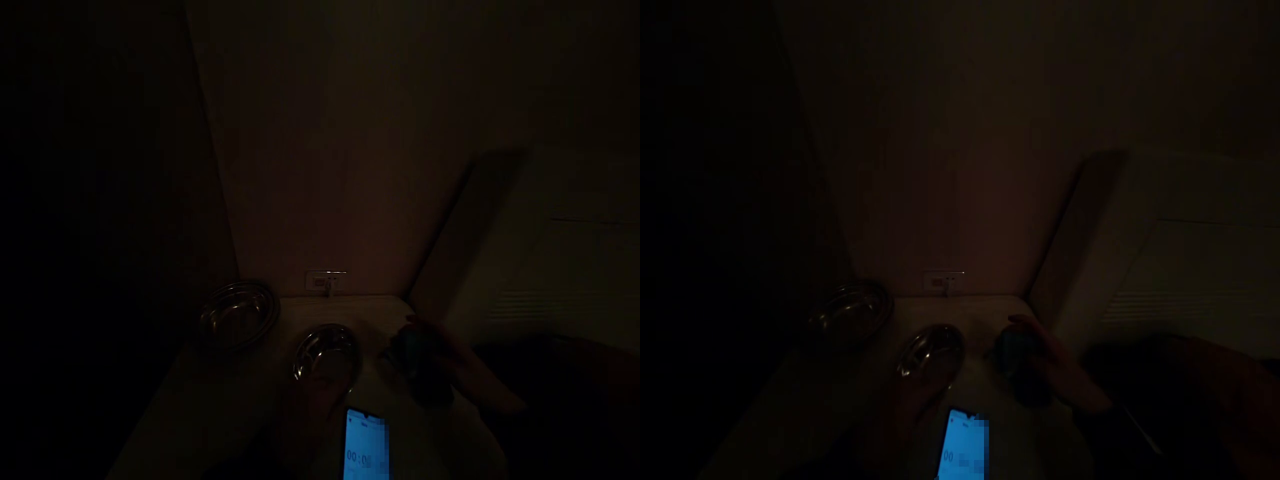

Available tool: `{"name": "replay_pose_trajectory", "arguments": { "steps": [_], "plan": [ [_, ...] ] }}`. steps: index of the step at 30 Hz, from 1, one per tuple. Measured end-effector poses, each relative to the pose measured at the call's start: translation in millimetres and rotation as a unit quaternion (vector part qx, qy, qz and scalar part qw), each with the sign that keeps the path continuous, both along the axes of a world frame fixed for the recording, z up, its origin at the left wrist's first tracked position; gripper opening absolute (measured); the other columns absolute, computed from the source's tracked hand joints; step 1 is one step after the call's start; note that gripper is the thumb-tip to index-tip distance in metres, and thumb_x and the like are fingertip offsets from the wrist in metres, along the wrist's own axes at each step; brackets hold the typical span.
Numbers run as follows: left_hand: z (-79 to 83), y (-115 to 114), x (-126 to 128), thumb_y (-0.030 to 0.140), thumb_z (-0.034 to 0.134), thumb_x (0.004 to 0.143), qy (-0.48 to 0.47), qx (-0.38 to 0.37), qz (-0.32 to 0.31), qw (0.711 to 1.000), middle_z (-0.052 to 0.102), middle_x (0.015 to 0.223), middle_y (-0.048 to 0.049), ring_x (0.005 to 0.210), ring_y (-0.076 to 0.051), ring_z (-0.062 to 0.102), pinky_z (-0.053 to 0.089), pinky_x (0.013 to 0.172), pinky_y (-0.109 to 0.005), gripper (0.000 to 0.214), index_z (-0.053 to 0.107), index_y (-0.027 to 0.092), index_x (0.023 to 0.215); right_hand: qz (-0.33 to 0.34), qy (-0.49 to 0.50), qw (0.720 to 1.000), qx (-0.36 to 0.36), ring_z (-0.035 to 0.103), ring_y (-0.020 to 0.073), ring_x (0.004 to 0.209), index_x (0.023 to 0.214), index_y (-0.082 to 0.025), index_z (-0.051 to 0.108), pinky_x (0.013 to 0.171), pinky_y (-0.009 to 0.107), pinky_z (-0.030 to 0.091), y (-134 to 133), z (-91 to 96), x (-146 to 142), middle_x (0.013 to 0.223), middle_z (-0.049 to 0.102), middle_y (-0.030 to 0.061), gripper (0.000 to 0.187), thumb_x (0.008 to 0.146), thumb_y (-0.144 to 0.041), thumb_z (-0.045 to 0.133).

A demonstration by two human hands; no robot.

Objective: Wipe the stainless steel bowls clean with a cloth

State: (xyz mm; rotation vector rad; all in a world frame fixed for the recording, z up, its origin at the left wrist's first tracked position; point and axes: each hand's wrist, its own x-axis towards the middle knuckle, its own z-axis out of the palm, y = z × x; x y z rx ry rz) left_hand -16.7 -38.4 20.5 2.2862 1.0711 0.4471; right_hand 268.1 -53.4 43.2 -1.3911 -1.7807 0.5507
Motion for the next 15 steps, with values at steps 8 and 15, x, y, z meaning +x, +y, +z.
{"name": "replay_pose_trajectory", "arguments": {
  "steps": [8, 15],
  "plan": [
    [-14.8, -11.1, 20.7, 0.016, 0.046, 0.081, 0.101, 0.034, -0.03, 0.994, 0.072, 0.097, -0.0118, 0.092, -0.028, 0.065, 0.05, 0.081, -0.042, 0.045, 0.06, 0.028, 0.122, -0.011, 0.017, 1.0, 0.009, 0.049, 0.0287, 0.122, 0.104, -0.025, 0.064, 0.1, 0.052, 0.039, -7.6, -21.1, 9.5, 0.135, 0.051, 0.0086, 0.025, 0.085, -0.031, 0.049],
    [-24.5, -15.5, 7.1, 0.037, 0.059, 0.077, -0.011, 0.1, -0.005, 0.995, 0.063, 0.119, -0.0148, 0.116, -0.031, 0.053, 0.038, 0.101, -0.047, 0.052, 0.057, 0.018, 0.125, 0.021, -0.073, 0.996, 0.051, 0.05, 0.028, 0.121, 0.104, -0.025, 0.065, 0.099, 0.051, 0.042, -4.6, -22.6, -3.3, 0.134, 0.051, 0.0088, 0.028, 0.085, -0.025, 0.045]
  ]
}}
